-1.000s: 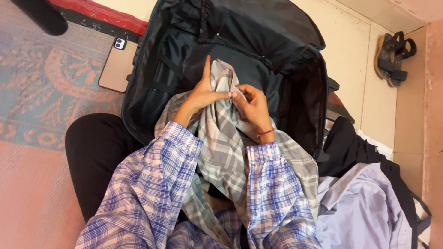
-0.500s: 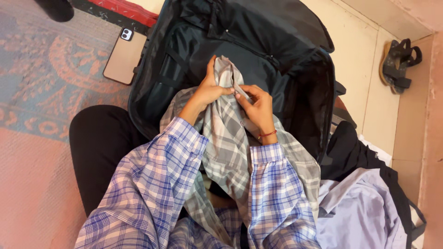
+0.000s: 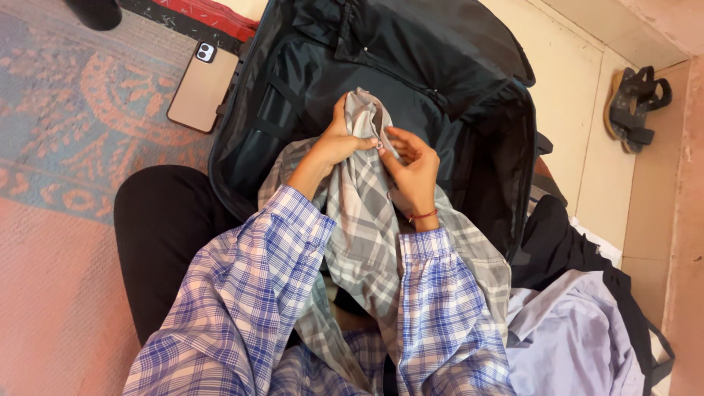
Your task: The person unzips a suitcase, opens it, and places a plaid shirt inside, buttoning and folding it within the suitcase.
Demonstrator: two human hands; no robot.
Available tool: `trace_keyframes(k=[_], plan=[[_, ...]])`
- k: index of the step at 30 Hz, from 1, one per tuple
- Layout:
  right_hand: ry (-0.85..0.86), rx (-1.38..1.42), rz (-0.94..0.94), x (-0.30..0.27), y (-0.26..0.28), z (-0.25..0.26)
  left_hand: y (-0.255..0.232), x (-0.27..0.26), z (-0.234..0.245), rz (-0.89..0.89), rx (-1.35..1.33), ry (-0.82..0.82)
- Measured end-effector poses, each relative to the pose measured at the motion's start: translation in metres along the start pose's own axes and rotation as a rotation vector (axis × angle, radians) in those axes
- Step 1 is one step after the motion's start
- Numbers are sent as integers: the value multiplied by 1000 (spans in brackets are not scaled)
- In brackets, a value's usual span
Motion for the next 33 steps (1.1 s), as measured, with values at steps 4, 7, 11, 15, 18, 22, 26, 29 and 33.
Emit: trace_keyframes(k=[4,7,11,15,18,22,26,29,33], plan=[[-36,15,1,3,-9,1,4,3,-2,-22,1,-16],[-95,-51,26,-1,-17,0,10,6,-4,-17,25,-50],[-40,42,18,5,-32,3,20,8,-8,-69,-22,-68],[-12,18,-6,1,-30,-3,21,7,-7,-6,58,-103],[2,-216,120,-4,-10,-6,18,0,-4,39,143,-166],[23,-367,221,-7,3,-11,16,-5,-4,65,232,-194],[-39,-314,149,-6,0,-13,10,-7,-5,5,214,-216],[-71,-306,173,-7,-1,-12,5,-9,-4,15,199,-225],[-55,-308,200,-7,1,-11,4,-8,-3,35,-62,-182]])
Point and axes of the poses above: each hand's wrist, its own x-axis towards the middle knuckle, its own z-axis out of the back of the hand, y = z × x, the point moved 2 cm from there along x, towards the middle knuckle, and after that the axes turned 3 degrees about x, right-handed, at the moved point
